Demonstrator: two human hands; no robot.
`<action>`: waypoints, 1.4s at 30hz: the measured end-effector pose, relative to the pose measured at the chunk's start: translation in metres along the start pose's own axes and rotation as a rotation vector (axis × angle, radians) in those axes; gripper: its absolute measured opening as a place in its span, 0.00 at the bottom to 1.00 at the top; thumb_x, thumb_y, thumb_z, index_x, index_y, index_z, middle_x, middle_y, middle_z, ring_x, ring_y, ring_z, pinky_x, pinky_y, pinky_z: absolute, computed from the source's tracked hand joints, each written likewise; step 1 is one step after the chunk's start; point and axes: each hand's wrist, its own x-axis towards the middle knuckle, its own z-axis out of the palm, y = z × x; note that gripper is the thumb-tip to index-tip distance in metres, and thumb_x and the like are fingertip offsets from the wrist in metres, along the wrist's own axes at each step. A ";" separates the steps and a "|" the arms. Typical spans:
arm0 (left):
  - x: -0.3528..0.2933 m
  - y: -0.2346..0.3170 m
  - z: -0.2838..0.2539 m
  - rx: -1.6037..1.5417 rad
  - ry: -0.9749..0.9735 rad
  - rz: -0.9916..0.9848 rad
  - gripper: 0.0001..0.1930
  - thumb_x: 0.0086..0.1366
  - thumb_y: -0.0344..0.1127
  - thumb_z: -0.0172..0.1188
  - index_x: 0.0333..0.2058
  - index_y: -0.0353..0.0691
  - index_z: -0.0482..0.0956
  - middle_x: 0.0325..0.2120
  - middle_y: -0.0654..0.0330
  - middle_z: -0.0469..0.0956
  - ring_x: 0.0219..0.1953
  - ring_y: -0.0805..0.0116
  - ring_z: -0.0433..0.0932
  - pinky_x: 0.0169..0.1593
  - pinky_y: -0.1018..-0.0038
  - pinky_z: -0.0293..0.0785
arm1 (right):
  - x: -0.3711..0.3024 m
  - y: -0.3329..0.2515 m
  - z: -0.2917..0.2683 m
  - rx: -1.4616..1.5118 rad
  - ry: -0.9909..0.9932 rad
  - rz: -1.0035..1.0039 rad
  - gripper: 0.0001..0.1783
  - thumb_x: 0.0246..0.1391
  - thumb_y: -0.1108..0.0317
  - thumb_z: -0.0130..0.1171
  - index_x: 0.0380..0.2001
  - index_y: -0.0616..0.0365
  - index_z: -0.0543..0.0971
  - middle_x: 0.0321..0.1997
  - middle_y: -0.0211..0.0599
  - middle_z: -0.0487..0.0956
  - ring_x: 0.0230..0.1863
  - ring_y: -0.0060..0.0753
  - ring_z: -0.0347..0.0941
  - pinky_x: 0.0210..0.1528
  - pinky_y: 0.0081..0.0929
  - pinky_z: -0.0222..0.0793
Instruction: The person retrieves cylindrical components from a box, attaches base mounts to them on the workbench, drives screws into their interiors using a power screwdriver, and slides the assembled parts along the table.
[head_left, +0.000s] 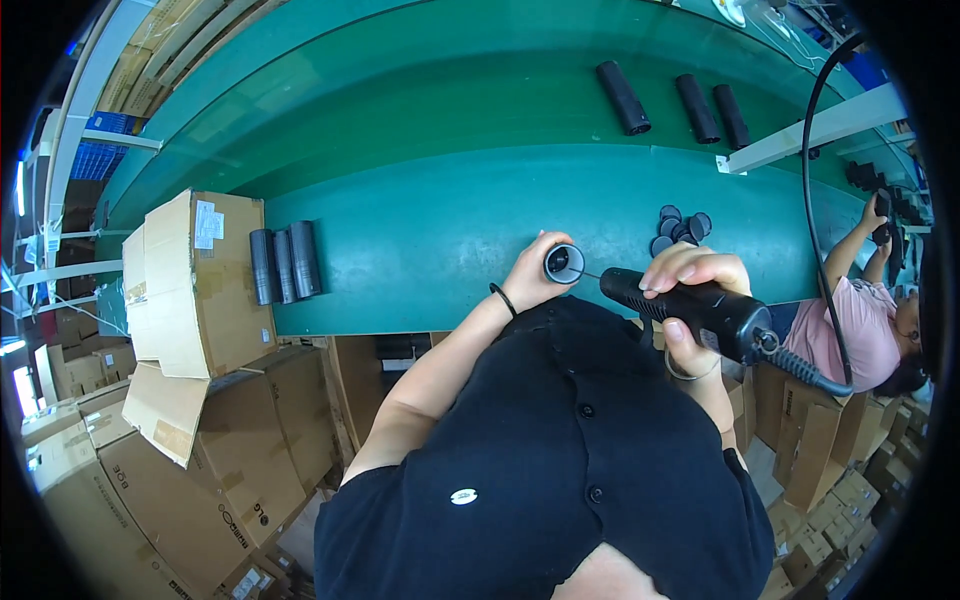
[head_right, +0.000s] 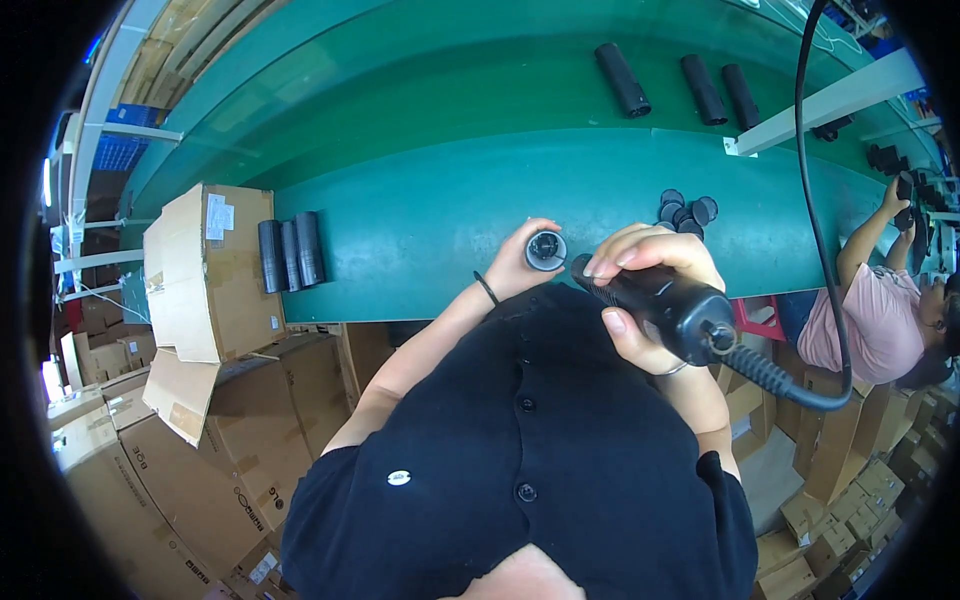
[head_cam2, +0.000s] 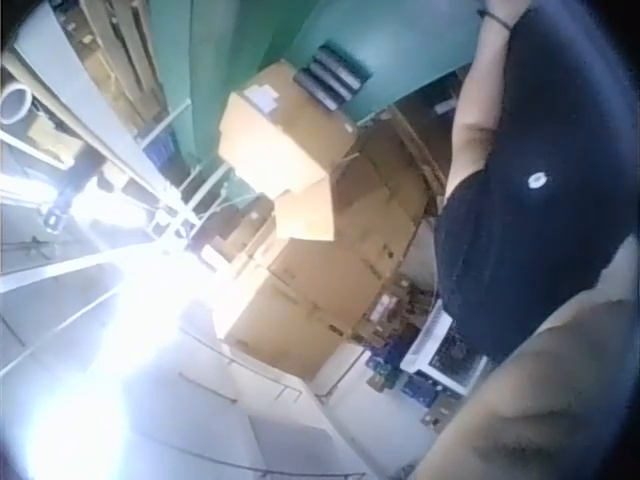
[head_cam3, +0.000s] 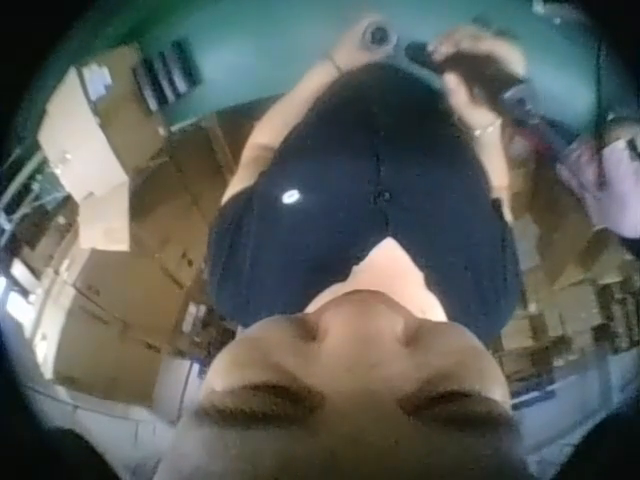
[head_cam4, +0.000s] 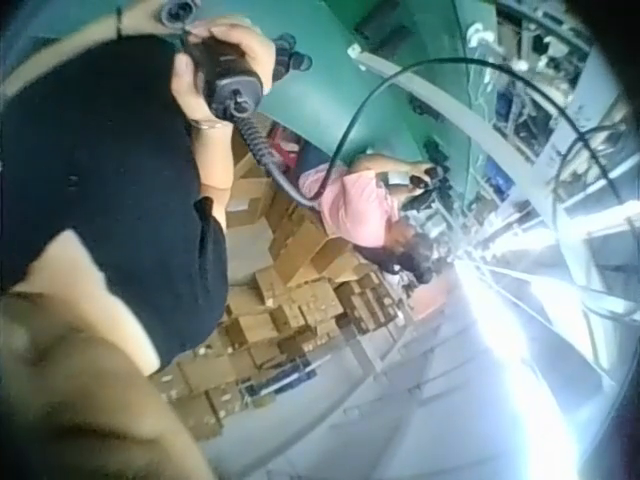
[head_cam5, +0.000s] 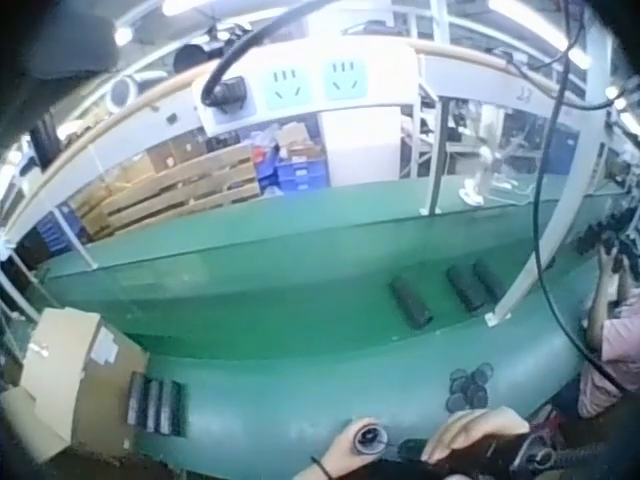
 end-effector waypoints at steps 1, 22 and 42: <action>0.001 0.003 0.000 -0.002 -0.021 -0.020 0.26 0.42 0.25 0.68 0.42 0.39 0.69 0.41 0.57 0.71 0.49 0.63 0.70 0.51 0.71 0.67 | -0.002 0.002 -0.001 -0.026 -0.018 -0.003 0.20 0.40 0.74 0.62 0.36 0.61 0.66 0.31 0.42 0.73 0.33 0.36 0.71 0.39 0.32 0.69; 0.018 0.003 0.008 -0.009 -0.145 -0.042 0.29 0.42 0.33 0.68 0.44 0.45 0.65 0.41 0.61 0.69 0.50 0.59 0.66 0.61 0.50 0.44 | -0.004 0.039 -0.010 -0.192 0.008 -0.074 0.17 0.37 0.76 0.62 0.33 0.63 0.70 0.29 0.41 0.76 0.32 0.33 0.74 0.37 0.26 0.71; 0.020 0.006 0.005 0.055 -0.159 -0.034 0.29 0.40 0.30 0.68 0.44 0.41 0.66 0.40 0.59 0.70 0.48 0.61 0.68 0.58 0.66 0.54 | -0.006 0.047 -0.016 -0.116 0.047 -0.055 0.17 0.39 0.80 0.59 0.36 0.64 0.69 0.30 0.43 0.75 0.34 0.33 0.73 0.39 0.28 0.71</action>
